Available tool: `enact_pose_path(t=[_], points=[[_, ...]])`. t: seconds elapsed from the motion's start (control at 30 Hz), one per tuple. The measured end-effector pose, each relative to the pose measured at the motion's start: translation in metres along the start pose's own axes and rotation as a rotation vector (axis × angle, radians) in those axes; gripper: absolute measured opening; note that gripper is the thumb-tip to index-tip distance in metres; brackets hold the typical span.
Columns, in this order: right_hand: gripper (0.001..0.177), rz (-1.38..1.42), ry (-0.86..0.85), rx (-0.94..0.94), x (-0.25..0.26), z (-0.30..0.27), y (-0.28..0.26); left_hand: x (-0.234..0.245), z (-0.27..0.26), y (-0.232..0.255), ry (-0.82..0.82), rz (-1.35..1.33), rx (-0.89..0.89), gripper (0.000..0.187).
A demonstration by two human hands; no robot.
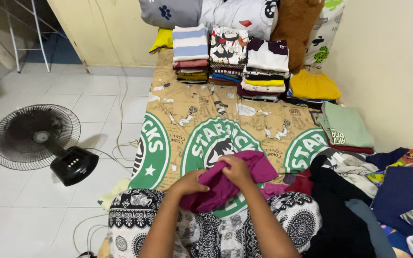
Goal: The person sits on a bed and folds several t-shirts one by one. They smooth each shirt, fold the sleeves and sides, then fold the body into a compact rectangle before stacking them.
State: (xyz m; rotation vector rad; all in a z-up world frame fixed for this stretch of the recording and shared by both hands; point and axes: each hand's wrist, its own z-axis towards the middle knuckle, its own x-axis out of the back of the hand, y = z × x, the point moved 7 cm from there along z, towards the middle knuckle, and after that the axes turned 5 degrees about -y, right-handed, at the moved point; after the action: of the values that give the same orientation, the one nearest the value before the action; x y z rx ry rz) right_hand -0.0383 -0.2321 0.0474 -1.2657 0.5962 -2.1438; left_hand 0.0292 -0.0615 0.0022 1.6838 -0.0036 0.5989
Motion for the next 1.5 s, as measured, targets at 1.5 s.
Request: enact_pose_path(t=[1.5], points=[[0.018, 0.065, -0.277, -0.457, 0.088, -0.025, -0.053, 0.118, -0.167, 0.081, 0.927, -0.978, -0.586, 0.030]])
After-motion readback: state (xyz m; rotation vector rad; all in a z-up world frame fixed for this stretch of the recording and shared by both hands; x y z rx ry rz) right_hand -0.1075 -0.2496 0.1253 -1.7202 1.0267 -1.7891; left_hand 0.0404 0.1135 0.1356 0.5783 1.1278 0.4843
